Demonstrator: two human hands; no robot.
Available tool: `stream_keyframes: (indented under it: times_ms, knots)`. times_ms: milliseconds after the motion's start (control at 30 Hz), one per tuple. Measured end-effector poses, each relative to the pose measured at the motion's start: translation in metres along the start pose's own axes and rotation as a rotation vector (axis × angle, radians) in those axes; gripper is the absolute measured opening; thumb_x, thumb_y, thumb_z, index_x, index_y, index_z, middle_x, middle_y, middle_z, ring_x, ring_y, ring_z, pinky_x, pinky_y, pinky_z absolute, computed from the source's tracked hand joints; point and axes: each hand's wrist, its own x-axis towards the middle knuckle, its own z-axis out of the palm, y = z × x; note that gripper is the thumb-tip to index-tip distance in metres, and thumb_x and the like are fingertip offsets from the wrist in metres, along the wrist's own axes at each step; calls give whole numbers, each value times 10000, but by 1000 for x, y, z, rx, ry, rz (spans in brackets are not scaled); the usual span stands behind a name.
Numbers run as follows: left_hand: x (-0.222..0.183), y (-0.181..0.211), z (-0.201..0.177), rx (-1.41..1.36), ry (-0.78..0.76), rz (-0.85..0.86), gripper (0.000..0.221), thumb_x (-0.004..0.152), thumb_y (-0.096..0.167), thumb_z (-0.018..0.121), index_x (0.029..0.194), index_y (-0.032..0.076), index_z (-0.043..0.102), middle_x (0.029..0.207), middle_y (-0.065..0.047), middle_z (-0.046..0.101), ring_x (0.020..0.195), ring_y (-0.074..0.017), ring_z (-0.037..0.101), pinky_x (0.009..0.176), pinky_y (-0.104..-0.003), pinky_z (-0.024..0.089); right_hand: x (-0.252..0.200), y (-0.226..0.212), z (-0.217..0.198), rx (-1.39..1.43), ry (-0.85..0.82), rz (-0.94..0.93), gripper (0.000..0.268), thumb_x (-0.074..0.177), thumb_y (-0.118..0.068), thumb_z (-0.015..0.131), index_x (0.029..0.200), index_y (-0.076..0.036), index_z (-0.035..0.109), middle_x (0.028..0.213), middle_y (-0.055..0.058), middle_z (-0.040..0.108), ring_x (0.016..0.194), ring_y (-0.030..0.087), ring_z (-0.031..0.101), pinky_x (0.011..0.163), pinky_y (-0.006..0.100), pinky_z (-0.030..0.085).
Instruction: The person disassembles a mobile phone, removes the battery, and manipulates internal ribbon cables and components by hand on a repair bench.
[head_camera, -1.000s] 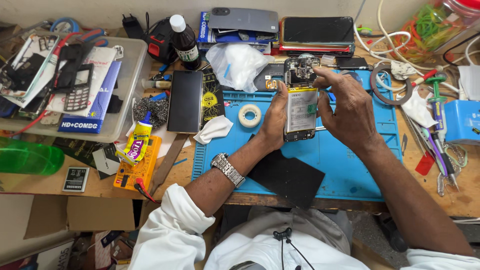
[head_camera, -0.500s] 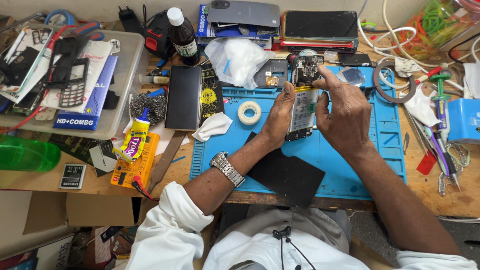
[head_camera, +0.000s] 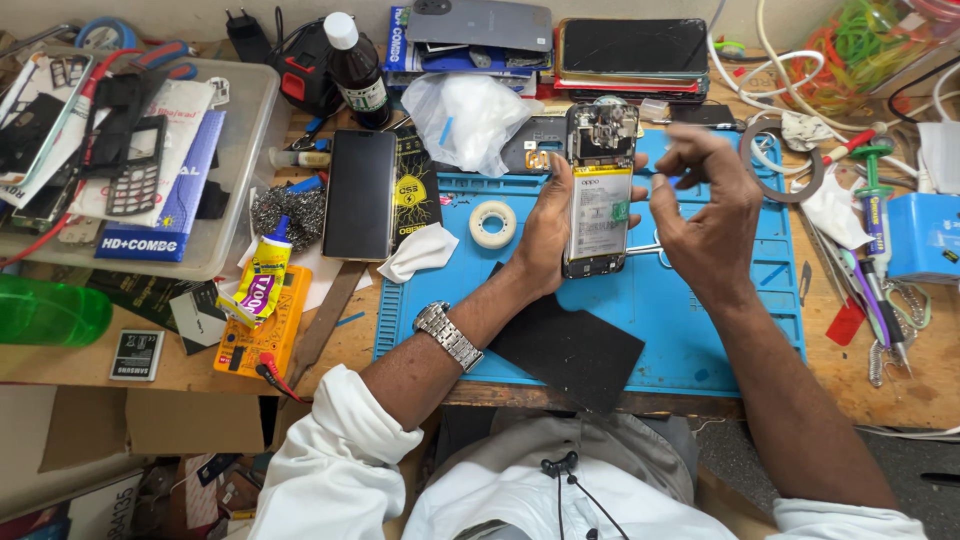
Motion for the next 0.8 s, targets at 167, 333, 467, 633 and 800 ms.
stream_keyframes:
  times_ms: [167, 333, 467, 633, 800]
  knots:
    - [0, 2, -3, -28, 63, 105, 794, 1103, 664, 229, 1546, 37, 434, 1407, -127, 591, 1175, -231, 636, 974, -382, 595, -2, -13, 6, -140, -110, -87, 275, 883, -124, 851, 1104, -9, 733, 983, 102, 700, 880, 194, 715, 755, 339, 597]
    - [0, -2, -5, -52, 39, 123, 806, 1099, 682, 235, 1505, 26, 468, 1314, -145, 627, 1187, -234, 658, 1019, -393, 604, -5, -13, 14, -199, -73, -85, 91, 977, -53, 786, 1000, -14, 707, 975, 112, 718, 863, 193, 710, 738, 325, 592]
    - [3, -10, -11, 50, 141, 124, 816, 1112, 675, 229, 1464, -18, 476, 1248, -164, 656, 1154, -267, 675, 998, -427, 604, -10, -8, 16, -109, -36, 12, 104, 1010, -35, 756, 948, 12, 686, 917, 114, 711, 785, 167, 700, 682, 313, 565]
    - [3, 5, -20, 58, 139, 176, 819, 1105, 667, 205, 1498, -4, 461, 1373, -161, 617, 1277, -263, 631, 1070, -423, 593, -20, 12, 11, 367, 40, 131, 146, 1115, -47, 643, 979, 4, 629, 985, 76, 728, 798, 94, 658, 736, 242, 587]
    - [8, 3, -18, -237, -58, 210, 743, 1138, 638, 190, 1541, 68, 445, 1469, -202, 558, 1322, -276, 594, 1054, -420, 589, -11, 82, -46, 1086, 206, 444, 185, 1110, -9, 617, 933, -17, 567, 821, 22, 599, 669, 67, 581, 642, 189, 519]
